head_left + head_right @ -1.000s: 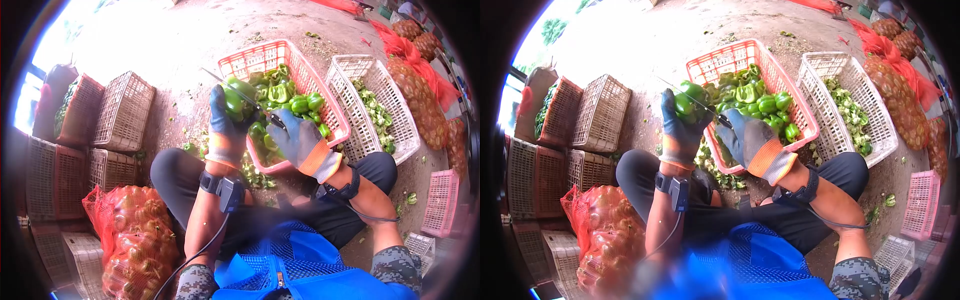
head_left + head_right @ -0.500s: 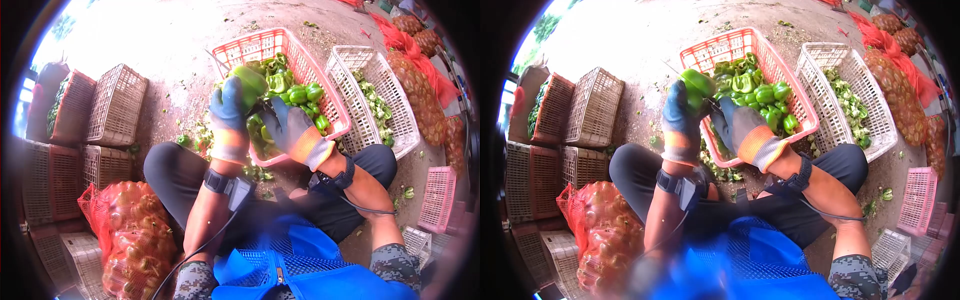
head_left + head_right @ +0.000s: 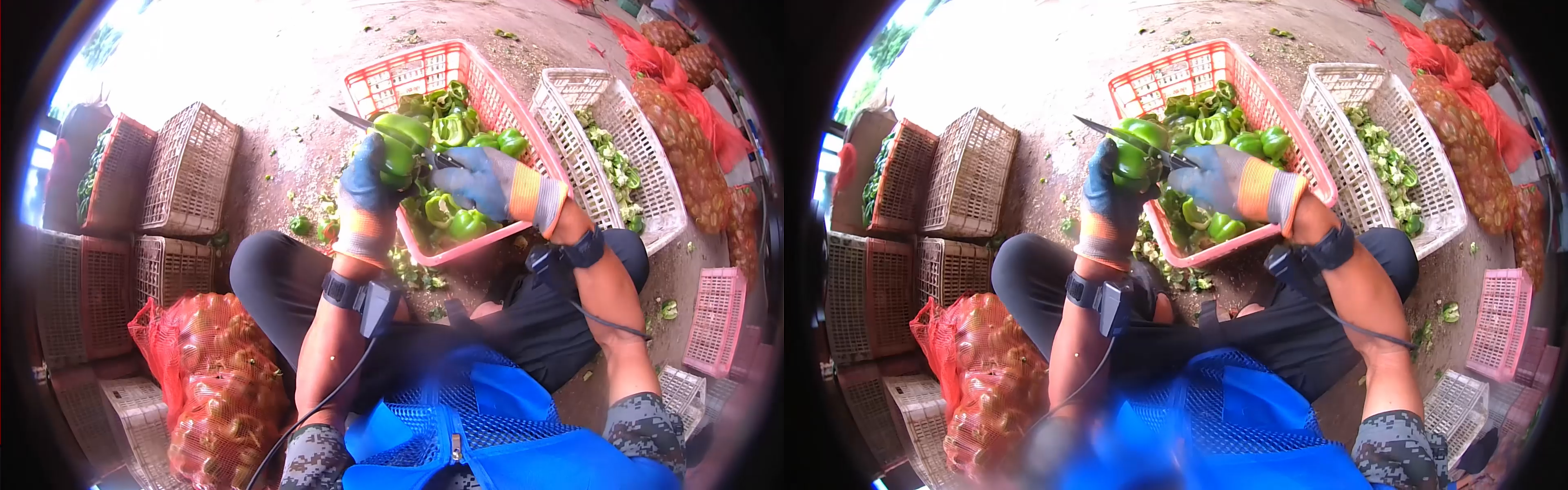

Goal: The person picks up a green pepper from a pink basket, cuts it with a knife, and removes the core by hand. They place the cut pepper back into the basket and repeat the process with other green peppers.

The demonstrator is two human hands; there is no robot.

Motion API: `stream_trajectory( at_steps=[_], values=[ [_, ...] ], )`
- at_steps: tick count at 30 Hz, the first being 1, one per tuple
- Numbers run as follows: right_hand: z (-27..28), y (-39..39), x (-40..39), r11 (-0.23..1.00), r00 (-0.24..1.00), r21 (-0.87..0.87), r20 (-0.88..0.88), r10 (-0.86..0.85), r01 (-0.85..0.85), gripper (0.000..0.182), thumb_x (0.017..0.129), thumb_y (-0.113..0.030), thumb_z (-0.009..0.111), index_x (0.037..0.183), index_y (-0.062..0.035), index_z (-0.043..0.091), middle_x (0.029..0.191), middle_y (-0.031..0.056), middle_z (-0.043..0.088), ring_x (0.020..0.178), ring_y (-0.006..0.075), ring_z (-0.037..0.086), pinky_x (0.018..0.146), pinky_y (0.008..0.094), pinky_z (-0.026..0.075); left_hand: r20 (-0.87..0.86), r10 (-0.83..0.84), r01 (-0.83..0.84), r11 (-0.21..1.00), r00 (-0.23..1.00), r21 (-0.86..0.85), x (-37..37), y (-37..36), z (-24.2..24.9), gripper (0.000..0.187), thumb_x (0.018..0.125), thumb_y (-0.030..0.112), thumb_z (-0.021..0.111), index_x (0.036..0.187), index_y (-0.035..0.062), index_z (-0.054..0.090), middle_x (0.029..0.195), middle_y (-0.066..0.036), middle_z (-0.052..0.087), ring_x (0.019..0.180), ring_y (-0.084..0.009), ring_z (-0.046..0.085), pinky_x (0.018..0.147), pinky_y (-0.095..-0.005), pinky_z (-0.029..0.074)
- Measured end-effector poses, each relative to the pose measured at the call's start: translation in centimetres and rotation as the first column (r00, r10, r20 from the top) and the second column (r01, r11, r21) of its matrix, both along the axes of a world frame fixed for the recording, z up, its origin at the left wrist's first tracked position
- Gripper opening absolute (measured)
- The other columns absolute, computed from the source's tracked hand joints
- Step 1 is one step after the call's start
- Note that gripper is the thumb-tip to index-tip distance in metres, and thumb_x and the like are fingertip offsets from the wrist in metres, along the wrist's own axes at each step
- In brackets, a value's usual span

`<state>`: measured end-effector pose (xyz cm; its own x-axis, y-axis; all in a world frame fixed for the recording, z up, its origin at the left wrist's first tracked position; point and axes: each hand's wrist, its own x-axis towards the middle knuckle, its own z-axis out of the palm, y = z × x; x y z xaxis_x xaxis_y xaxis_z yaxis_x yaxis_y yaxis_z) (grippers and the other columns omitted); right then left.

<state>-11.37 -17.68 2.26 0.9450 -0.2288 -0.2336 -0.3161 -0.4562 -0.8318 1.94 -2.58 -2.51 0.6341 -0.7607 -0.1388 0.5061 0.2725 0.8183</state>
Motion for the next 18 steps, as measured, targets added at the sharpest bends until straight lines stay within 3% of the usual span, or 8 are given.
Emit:
stream_trajectory(
  at_steps=[2,4,8,10,11,13,15,18],
  values=[
    [0.2,-0.9,0.1,0.984,0.996,0.176,-0.080,0.040,-0.025,0.030,0.099,-0.033,0.057,0.112,-0.0083,0.069,0.066,0.0006,0.054,0.052,0.0104,0.049,0.048,0.0282,0.038,0.245,0.002,-0.020,0.997,0.970,0.069,-0.3,0.5,0.2,0.031,0.106,0.025,0.049,0.129,0.0059,0.060,0.114,-0.008,0.069,0.100,-0.0199,0.067,0.080,-0.0337,0.056],
    [0.0,-0.9,0.2,0.964,0.998,0.264,-0.063,0.029,-0.012,0.032,0.100,-0.032,0.056,0.111,-0.0044,0.068,0.064,-0.0009,0.052,0.049,0.0080,0.045,0.043,0.0257,0.033,0.363,0.017,-0.043,0.997,0.932,0.066,-0.6,0.6,0.5,0.025,0.107,0.015,0.048,0.127,0.0043,0.060,0.115,-0.008,0.068,0.101,-0.0193,0.067,0.080,-0.0318,0.056],
    [-2.6,-2.6,-0.2,0.945,0.959,0.235,0.224,0.174,-0.227,0.022,0.098,-0.018,0.058,0.108,-0.0018,0.069,0.071,0.0056,0.060,0.058,0.0141,0.055,0.052,0.0305,0.042,0.118,-0.055,0.061,0.997,0.991,-0.051,0.0,0.5,-0.6,0.036,0.105,0.033,0.052,0.127,0.0056,0.059,0.116,-0.009,0.067,0.104,-0.0224,0.066,0.081,-0.0338,0.055],
    [-2.1,-2.8,-0.3,0.927,0.955,0.287,0.240,0.176,-0.243,0.017,0.097,-0.013,0.060,0.107,-0.0025,0.069,0.076,0.0096,0.065,0.063,0.0186,0.061,0.057,0.0339,0.047,-0.087,-0.079,0.065,0.987,0.993,-0.147,0.1,0.2,-0.5,0.044,0.103,0.042,0.054,0.128,0.0063,0.059,0.116,-0.009,0.067,0.105,-0.0243,0.066,0.082,-0.0348,0.053],
    [-1.5,-2.9,-0.5,0.891,0.982,0.418,0.138,0.131,-0.178,0.018,0.098,-0.016,0.061,0.107,-0.0028,0.069,0.076,0.0103,0.065,0.064,0.0198,0.062,0.057,0.0346,0.047,-0.069,-0.103,0.091,0.984,0.992,-0.155,0.3,0.0,-0.7,0.048,0.102,0.046,0.054,0.128,0.0067,0.059,0.116,-0.009,0.067,0.106,-0.0248,0.066,0.082,-0.0351,0.053],
    [-1.1,-2.5,-0.4,0.927,0.998,0.370,0.025,0.056,-0.061,0.021,0.097,-0.022,0.062,0.105,-0.0035,0.069,0.075,0.0123,0.066,0.066,0.0226,0.063,0.059,0.0363,0.048,-0.034,-0.147,0.140,0.976,0.989,-0.168,0.5,-0.1,-1.0,0.055,0.099,0.053,0.054,0.129,0.0074,0.059,0.117,-0.009,0.068,0.106,-0.0257,0.066,0.082,-0.0356,0.052],
    [-1.2,-1.3,-0.4,1.000,0.999,0.003,0.043,-0.028,0.028,0.026,0.097,-0.029,0.064,0.103,-0.0039,0.069,0.074,0.0149,0.065,0.066,0.0259,0.064,0.061,0.0382,0.049,-0.085,-0.067,0.056,0.991,0.994,-0.123,0.0,-0.3,-0.7,0.052,0.101,0.051,0.053,0.127,0.0070,0.060,0.113,-0.009,0.067,0.100,-0.0224,0.067,0.076,-0.0333,0.053],
    [-2.4,0.5,-1.6,0.862,0.947,-0.468,0.319,-0.040,0.194,0.032,0.098,-0.037,0.060,0.104,-0.0059,0.066,0.083,0.0224,0.069,0.077,0.0408,0.069,0.069,0.0493,0.052,-0.172,-0.054,0.038,0.995,0.984,-0.095,0.6,-0.1,-0.8,0.046,0.102,0.042,0.056,0.129,0.0057,0.058,0.114,-0.008,0.066,0.099,-0.0199,0.067,0.075,-0.0320,0.055]
  ],
)
